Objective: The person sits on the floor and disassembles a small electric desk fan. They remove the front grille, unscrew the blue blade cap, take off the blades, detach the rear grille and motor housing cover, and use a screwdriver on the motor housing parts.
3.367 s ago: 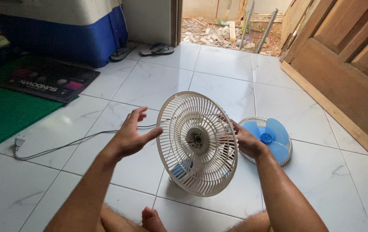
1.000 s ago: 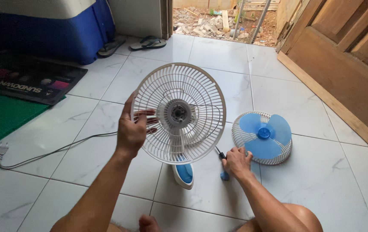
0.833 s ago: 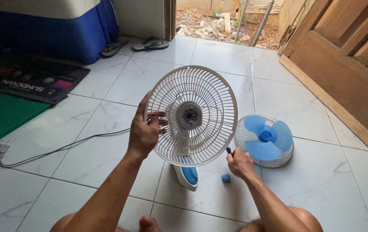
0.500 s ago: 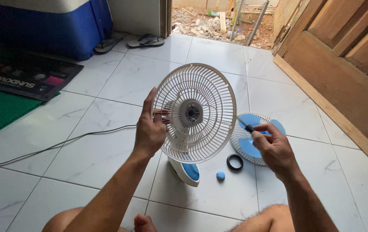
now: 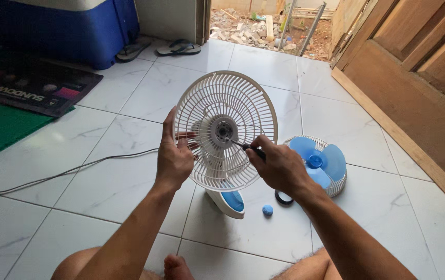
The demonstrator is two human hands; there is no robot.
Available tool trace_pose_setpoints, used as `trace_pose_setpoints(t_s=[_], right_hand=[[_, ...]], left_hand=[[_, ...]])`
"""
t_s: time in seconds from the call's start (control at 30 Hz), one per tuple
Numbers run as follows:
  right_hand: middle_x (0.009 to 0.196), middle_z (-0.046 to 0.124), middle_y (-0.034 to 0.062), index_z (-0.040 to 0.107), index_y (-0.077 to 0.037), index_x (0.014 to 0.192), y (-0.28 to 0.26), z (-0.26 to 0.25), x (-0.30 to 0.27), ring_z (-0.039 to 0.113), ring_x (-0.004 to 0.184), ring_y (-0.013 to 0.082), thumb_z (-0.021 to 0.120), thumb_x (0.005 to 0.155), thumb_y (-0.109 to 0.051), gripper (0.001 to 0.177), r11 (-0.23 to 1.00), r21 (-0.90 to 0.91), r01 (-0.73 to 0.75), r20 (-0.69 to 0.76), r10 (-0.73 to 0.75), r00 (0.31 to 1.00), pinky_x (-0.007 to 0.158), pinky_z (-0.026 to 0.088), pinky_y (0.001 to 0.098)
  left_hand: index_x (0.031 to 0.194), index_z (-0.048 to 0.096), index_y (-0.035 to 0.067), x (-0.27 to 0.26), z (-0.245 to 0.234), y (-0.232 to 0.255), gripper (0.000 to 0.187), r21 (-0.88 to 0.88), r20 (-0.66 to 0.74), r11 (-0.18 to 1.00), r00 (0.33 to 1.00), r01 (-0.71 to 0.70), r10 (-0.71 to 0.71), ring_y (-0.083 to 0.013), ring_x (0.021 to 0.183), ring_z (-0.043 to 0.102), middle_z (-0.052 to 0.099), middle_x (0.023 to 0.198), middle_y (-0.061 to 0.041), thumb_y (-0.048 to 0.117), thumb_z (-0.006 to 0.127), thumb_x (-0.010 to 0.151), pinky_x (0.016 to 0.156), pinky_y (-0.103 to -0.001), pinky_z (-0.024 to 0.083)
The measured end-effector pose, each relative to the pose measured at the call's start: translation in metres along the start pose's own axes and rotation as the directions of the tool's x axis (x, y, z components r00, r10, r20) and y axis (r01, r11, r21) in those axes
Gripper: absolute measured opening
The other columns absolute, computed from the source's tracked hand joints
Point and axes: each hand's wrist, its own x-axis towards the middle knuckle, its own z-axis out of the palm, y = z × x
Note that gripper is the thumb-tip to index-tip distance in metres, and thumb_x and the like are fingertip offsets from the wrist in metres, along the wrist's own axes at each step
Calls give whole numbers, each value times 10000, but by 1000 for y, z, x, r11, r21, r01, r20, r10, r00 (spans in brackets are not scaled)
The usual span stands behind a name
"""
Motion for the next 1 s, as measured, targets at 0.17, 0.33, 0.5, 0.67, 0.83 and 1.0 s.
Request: trace_pose_setpoints(t_s=[0.17,0.33,0.5,0.67,0.83,1.0], right_hand=[[663,724,102,619,-117,1103,1,6,9,708,567,254,590,995,-362,269,997,-61,53,4,-53,999,521,527,434],[709,741,99,627,-125,1102,2,7,10,732,612,263,592,990,-364,266,994,-80,75,3,-75,997,536,541,436],[742,745,90,605,-119,1084,2,3,7,741,587,234,586,986,-346,248,992,-89,91,28,-89,996,471,554,414],[712,750,82,609,-123,1044,2,1,2,721,558,245,607,987,-339,223,989,-137,51,28,-47,998,472,523,419],[708,748,76,605,-112,1049,2,1,0,730,553,232,602,982,-329,227,991,-124,59,29,-56,998,460,539,405],[737,765,97,627,-90,1064,2,0,-1,737,566,229,627,962,-306,239,990,-106,88,-12,-90,996,464,545,384]], left_hand=[[1579,135,231,-3,0,1,705,52,-4,998,1000,-25,25,-238,1130,671,389,1510,-209,-73,365,986,865,-340,695],[1595,157,230,-7,4,5,652,-10,-9,1000,1000,-22,22,-246,1108,698,523,1373,-204,-28,345,1026,881,-350,686],[1598,177,271,-9,4,8,630,-12,4,997,997,78,-78,-248,1023,738,651,1203,-183,20,355,1049,804,-359,682],[1590,119,287,-9,6,7,655,55,40,997,998,52,-54,-236,1027,739,634,1217,-178,23,348,1036,744,-337,702],[1596,120,291,-9,8,2,645,57,35,997,998,49,-51,-237,1071,726,634,1221,-173,26,349,1053,809,-355,700],[1597,141,277,-10,10,-2,649,65,9,998,1000,-5,4,-241,1098,715,622,1251,-182,15,355,1043,851,-366,692]])
